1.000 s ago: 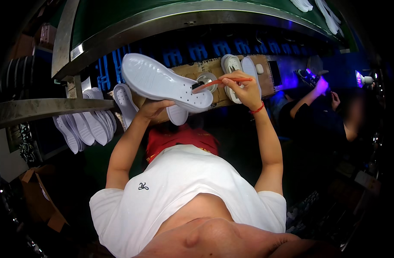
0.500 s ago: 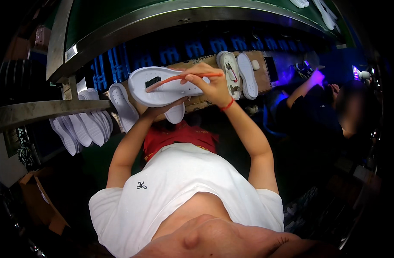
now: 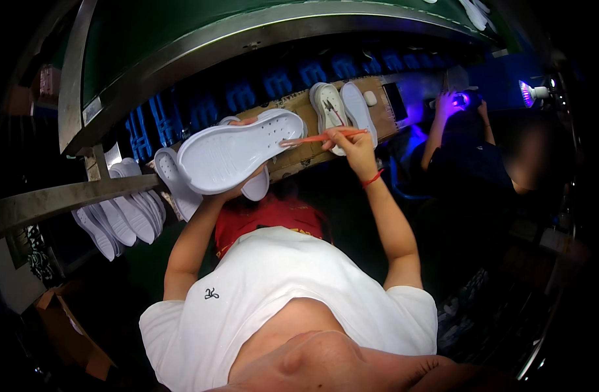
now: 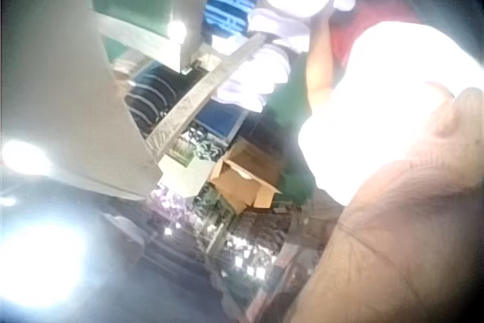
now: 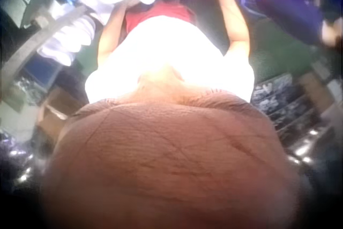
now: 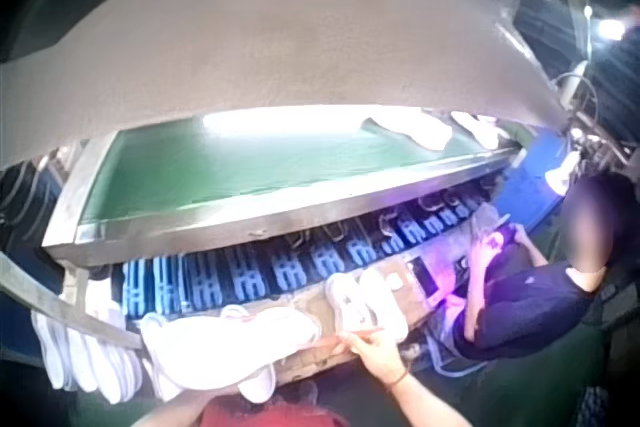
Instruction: The person applies glue to the soles of white slipper-style shoes using a small brush. They repeatedly dip the brush into a container and spread the adhesive on the bottom surface of each shoe, then place the treated shoes on a nearby surface.
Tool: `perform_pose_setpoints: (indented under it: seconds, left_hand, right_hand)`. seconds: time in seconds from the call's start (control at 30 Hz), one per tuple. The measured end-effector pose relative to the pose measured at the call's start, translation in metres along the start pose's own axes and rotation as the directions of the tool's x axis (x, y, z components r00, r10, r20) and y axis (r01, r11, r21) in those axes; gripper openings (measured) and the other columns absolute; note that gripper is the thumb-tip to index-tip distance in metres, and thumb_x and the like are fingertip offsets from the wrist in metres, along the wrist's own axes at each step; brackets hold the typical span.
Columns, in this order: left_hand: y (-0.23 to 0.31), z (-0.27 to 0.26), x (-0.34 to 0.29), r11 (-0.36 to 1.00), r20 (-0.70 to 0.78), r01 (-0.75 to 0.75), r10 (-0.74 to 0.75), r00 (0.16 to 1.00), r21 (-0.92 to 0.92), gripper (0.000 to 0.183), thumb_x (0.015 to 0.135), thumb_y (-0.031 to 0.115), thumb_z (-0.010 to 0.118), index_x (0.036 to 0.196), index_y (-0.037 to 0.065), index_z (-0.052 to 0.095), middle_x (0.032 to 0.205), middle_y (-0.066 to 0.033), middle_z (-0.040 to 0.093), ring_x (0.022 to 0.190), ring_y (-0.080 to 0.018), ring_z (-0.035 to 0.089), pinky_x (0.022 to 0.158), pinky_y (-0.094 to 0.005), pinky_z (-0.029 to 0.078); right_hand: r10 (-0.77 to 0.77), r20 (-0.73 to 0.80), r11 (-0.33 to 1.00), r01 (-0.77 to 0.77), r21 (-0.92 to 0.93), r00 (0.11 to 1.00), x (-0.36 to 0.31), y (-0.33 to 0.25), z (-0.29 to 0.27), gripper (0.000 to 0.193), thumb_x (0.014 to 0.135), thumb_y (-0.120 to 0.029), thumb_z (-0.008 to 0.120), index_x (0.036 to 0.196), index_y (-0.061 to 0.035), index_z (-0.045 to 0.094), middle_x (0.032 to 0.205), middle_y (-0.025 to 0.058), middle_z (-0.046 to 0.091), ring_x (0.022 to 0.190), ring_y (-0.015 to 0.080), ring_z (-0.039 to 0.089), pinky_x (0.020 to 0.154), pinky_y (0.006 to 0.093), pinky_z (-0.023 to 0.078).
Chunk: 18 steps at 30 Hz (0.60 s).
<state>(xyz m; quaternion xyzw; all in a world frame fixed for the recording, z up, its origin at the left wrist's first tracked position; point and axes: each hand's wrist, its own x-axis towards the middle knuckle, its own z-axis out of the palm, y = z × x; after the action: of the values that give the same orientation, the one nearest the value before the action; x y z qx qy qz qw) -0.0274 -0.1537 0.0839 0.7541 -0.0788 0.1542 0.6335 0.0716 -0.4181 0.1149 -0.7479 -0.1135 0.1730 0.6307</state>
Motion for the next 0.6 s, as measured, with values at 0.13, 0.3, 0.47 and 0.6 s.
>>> perform_pose_setpoints:
  seconds: [0.13,0.3,0.47,0.6]
  left_hand:
    - [-0.001,0.015,0.025,0.887,0.138,0.096,-0.036,0.99,-0.452,0.069,0.068,0.009,0.079,0.128,0.007,0.045,0.127,-0.01,0.051,0.123,-0.0236,0.045,0.102,-0.0336,0.039]
    - [-0.024,0.039,0.082,0.973,0.377,0.065,0.023,0.926,-0.221,0.077,0.068,0.013,0.079,0.136,0.008,0.041,0.134,-0.01,0.048,0.124,-0.0222,0.045,0.105,-0.0354,0.035]
    - [0.038,0.073,0.318,0.62,0.468,0.33,0.067,0.881,-0.712,0.044,0.09,0.028,0.05,0.124,0.002,0.048,0.12,-0.0132,0.058,0.108,-0.0235,0.056,0.096,-0.0387,0.043]
    - [0.085,0.096,0.389,0.822,0.266,0.063,0.109,0.958,-0.565,0.038,0.094,0.02,0.043,0.125,-0.001,0.047,0.115,-0.0135,0.059,0.091,-0.022,0.061,0.089,-0.0353,0.047]
  right_hand:
    - [0.146,0.01,0.958,-0.144,0.248,0.989,-0.023,-0.019,0.05,0.022,0.09,-0.018,0.059,0.094,0.0022,0.068,0.072,0.0076,0.067,0.054,0.0054,0.048,0.048,0.0188,0.033]
    - [0.077,-0.56,0.784,0.297,0.545,0.825,-0.052,-0.044,0.015,0.021,0.093,-0.019,0.059,0.095,0.0015,0.064,0.075,0.008,0.066,0.058,0.0096,0.055,0.055,0.0201,0.043]
    - [-0.099,-0.75,0.736,0.555,0.387,0.654,-0.086,-0.055,-0.065,0.023,0.095,-0.018,0.055,0.1,0.0031,0.062,0.076,0.0072,0.059,0.068,0.0113,0.05,0.059,0.0214,0.035]
    - [0.002,-0.724,0.763,0.466,0.447,0.69,-0.084,-0.042,-0.059,0.021,0.093,-0.017,0.058,0.099,0.003,0.063,0.077,0.0079,0.062,0.066,0.0126,0.056,0.058,0.0206,0.039]
